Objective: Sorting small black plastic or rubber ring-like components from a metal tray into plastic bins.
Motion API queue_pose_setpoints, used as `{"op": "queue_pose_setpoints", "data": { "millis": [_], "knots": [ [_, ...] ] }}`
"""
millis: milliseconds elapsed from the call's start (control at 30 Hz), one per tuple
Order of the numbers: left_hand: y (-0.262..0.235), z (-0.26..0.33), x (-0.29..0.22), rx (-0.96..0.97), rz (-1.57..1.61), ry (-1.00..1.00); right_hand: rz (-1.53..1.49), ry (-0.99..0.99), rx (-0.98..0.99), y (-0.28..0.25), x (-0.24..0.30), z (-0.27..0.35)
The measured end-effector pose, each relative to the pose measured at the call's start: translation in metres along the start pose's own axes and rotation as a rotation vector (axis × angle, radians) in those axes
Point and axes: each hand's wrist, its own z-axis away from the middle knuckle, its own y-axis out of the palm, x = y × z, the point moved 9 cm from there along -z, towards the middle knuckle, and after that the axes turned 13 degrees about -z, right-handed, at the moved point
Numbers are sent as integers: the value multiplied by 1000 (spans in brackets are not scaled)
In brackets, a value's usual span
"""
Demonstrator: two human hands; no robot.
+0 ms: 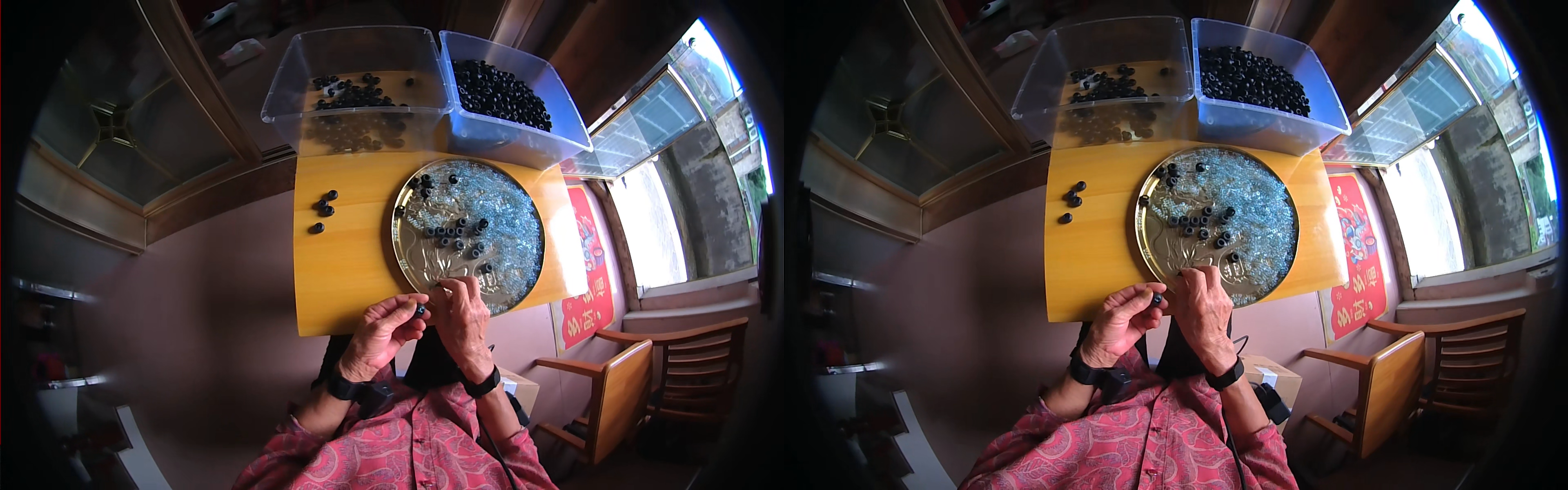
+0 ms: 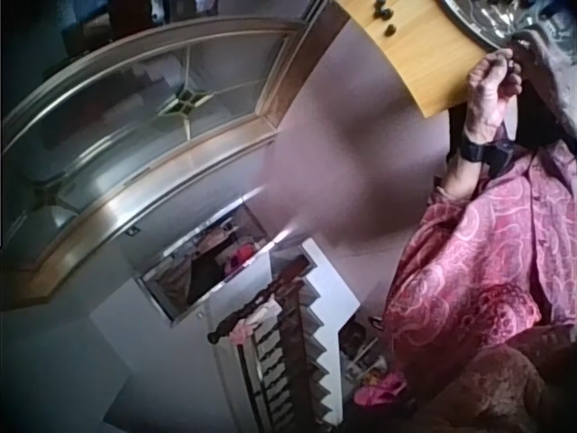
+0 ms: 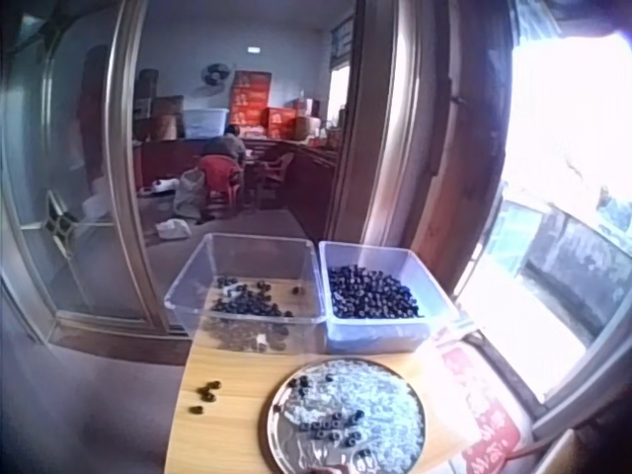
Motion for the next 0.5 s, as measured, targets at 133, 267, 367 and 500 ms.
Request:
{"op": "queue_pose_setpoints", "data": {
  "millis": [133,267,367,500],
  "knots": [
    [1,0,0,0,-45,7,-279,67,-57,-14,4,5],
    [7,-1,2,26,-88,50,-429,86,-10,-22,15,10],
    [12,-1,4,42,-129,34,-384,62,-53,-27,22,11],
    [14,2,1,17,-126,41,-413,51,-94,-30,26,12]
  ]
}}
